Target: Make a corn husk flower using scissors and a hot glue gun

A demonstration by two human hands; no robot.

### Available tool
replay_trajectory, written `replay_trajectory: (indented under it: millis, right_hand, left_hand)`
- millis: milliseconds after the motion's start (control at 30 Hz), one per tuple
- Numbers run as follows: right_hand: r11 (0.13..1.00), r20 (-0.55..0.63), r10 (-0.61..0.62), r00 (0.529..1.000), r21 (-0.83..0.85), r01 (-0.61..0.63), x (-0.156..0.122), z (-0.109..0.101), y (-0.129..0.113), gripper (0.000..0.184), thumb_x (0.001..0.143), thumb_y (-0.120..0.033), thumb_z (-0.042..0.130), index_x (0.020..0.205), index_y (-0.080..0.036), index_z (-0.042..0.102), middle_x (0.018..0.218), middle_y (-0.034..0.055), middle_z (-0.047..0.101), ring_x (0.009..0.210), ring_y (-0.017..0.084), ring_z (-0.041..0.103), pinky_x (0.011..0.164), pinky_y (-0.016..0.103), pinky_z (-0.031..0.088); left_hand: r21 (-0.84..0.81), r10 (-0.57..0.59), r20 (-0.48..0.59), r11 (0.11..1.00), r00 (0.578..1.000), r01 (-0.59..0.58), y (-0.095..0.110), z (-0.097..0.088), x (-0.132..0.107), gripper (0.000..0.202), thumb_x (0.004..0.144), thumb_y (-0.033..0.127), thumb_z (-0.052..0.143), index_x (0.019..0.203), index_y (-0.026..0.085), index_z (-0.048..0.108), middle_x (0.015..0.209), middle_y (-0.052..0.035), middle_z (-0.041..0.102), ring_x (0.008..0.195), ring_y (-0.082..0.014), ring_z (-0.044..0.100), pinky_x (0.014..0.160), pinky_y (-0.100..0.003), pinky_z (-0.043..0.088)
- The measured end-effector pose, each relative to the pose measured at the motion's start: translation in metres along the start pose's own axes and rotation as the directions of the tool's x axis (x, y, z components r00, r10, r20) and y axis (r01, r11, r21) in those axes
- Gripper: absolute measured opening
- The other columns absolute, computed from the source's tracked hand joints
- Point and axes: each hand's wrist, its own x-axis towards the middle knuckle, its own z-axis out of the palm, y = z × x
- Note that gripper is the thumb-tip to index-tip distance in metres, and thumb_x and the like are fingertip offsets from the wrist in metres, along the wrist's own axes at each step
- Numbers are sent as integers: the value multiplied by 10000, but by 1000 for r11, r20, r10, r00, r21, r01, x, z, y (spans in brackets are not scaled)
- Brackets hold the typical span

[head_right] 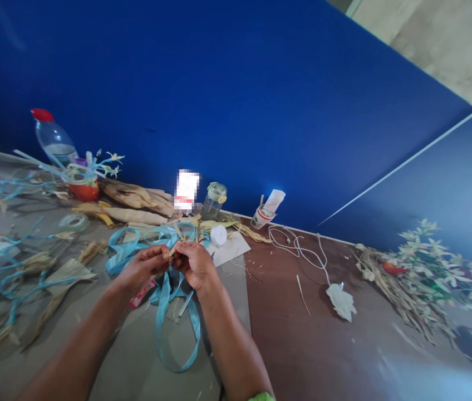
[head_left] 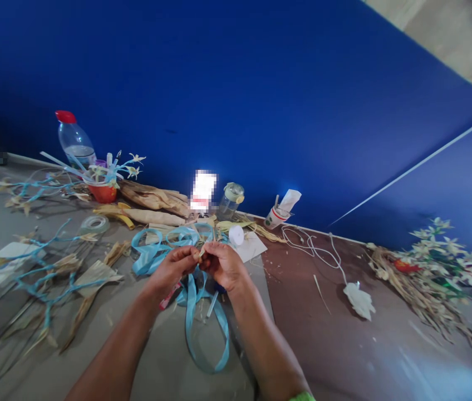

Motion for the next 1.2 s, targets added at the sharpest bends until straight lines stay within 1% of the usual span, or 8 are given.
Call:
replay_trajectory:
  millis: [133,300,400,567,833,900,1067,1200]
  right_hand:
    - [999,14,35,999,37,-35,1,-2,1,220,550,-292,724,524,-152,555,482,-31,507,437,63,402,446,200,349]
    - [998,-13,41,999,46,-41,2,-1,3,227,509,-286,741,507,-151,558,464,-27,511,428,62,394,429,193,321]
    - [1000,-56,-21,998,15,22,1,2,4,250,501,-303,754,502,-159,549,469,-27,512,437,68,391,428,198,308]
    - [974,-129,-181,975,-160,160,-3,6,4,308,559,-394,745,530,-168,538,469,-46,485,451,71,386,454,206,306]
    - [907,-72,-364,929,-254,336,-4,11,9,332,684,-437,667,543,-175,519,499,-50,445,488,79,377,507,227,314]
    - [918,-55,-346,937,-228,326,-4,12,9,332,687,-437,668,543,-174,526,505,-48,448,495,81,387,517,228,325]
    - [974,-6,-203,979,-106,202,-5,13,7,334,640,-451,701,543,-169,550,510,-32,483,493,88,408,506,229,322]
    - [959,-44,-249,968,-155,239,-4,12,9,321,668,-424,673,537,-175,518,506,-41,464,488,88,398,509,234,322]
  left_hand:
    - [-22,-3,-5,1000,1000,3,1,0,-1,245,660,358,736,636,145,616,630,-16,559,562,-106,459,537,-219,347]
    - [-9,2,19,1000,1000,-2,1,-1,0,248,664,369,730,639,146,624,600,-6,538,528,-92,420,507,-212,307]
    - [20,-3,32,1000,999,2,0,-3,0,261,670,387,721,641,144,629,590,-6,529,497,-84,372,474,-214,262]
    - [62,32,16,998,999,-33,-1,-7,1,266,684,400,706,646,149,628,526,32,427,476,-78,314,468,-219,228]
    - [-60,33,6,998,999,-33,0,-4,0,285,668,391,710,588,154,573,512,38,412,479,-75,331,478,-218,253]
    - [-82,20,0,996,1000,-20,1,-4,-1,289,654,392,719,585,153,571,517,32,432,478,-75,349,475,-216,269]
    - [-89,8,-18,996,1000,-9,1,-2,-3,254,630,372,742,622,155,611,583,-3,519,517,-99,442,473,-220,316]
    - [-58,29,-13,998,1000,-29,0,-4,-2,254,648,378,733,625,154,616,567,1,503,516,-99,427,466,-218,311]
